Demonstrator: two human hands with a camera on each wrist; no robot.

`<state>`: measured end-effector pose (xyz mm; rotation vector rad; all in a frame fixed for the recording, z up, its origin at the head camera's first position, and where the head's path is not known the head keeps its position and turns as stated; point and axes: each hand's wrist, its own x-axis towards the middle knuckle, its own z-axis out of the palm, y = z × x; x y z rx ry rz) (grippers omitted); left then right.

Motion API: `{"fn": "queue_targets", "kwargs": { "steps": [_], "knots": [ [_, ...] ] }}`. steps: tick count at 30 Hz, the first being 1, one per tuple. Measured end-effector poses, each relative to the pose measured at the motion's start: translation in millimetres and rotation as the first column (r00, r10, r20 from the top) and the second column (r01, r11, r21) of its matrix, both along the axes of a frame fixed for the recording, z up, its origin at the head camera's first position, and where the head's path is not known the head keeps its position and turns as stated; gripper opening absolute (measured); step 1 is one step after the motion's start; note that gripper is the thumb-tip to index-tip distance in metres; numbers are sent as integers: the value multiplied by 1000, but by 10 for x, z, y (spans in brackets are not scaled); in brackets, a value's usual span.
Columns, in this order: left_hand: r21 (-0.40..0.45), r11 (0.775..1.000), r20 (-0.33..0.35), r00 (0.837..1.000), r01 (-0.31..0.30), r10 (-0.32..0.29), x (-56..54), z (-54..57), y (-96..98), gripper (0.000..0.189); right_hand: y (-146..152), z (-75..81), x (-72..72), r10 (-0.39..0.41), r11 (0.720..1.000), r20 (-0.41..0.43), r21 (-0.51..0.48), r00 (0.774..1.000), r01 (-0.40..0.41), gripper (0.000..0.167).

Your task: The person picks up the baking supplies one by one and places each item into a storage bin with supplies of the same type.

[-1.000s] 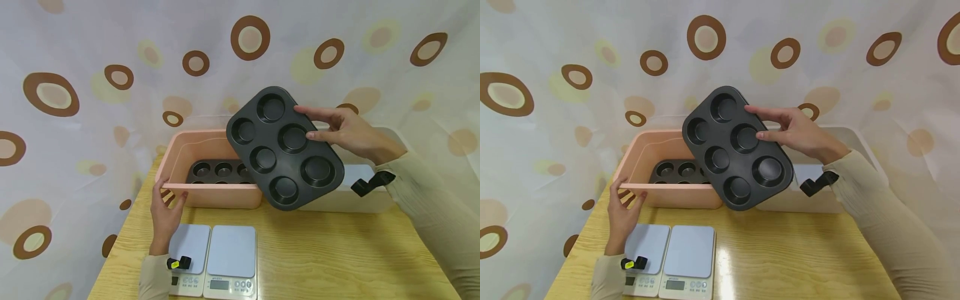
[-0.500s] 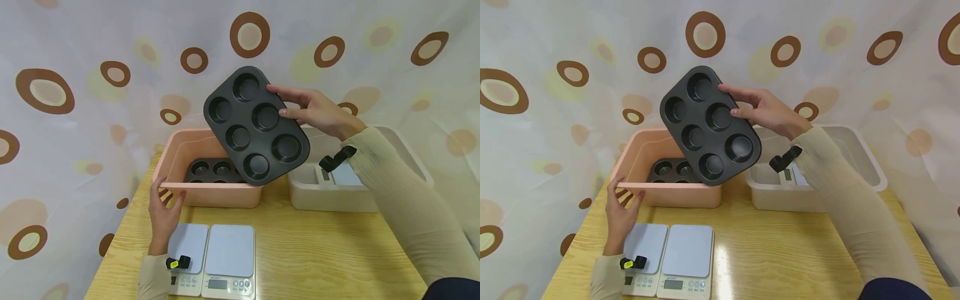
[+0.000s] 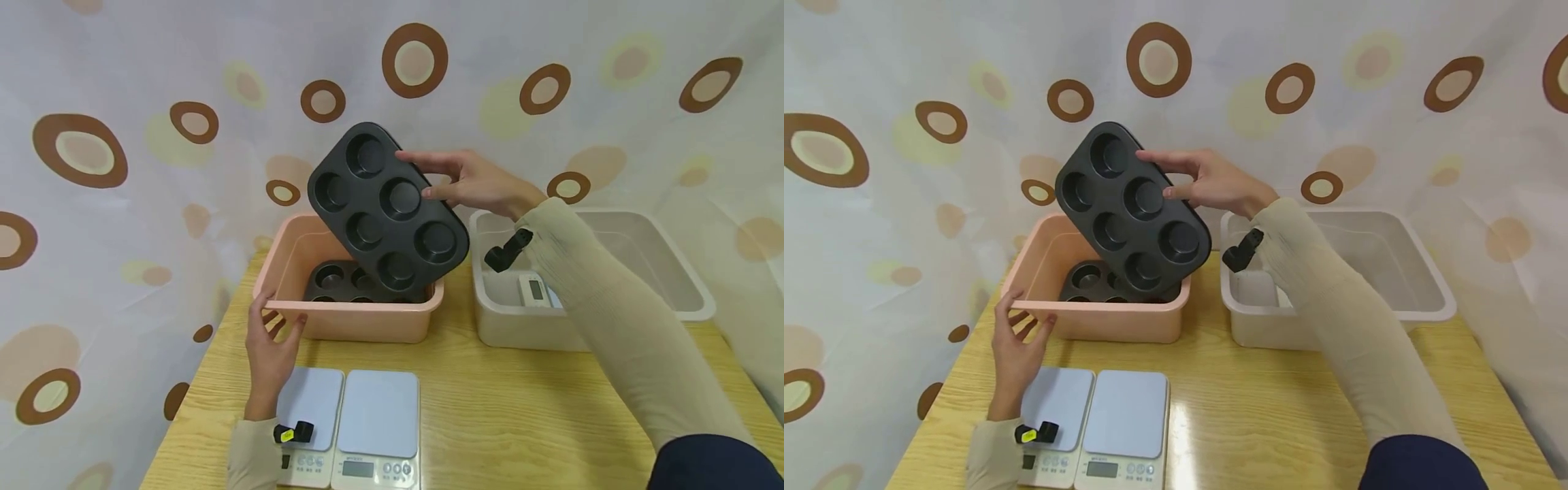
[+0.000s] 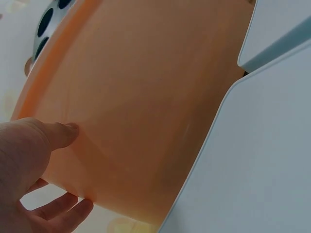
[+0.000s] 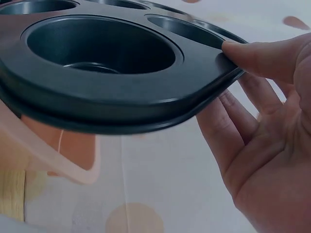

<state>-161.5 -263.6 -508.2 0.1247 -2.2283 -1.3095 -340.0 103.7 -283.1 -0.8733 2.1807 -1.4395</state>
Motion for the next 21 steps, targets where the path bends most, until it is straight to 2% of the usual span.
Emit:
{"fn": "queue_targets", "kwargs": {
  "steps": [8,15,21],
  "knots": [
    [13,1000,1,1000,9,-9,12,-29,11,74,-258,-55,-45,39,997,34,72,999,-41,66],
    [3,1000,-8,1000,4,-4,26,-23,-19,75,-437,-99,-82,89,980,36,173,995,-94,67],
    [0,1000,-1,1000,-2,2,4,-32,-6,76,-547,-169,-103,127,976,69,168,990,-137,69]
  ]
}}
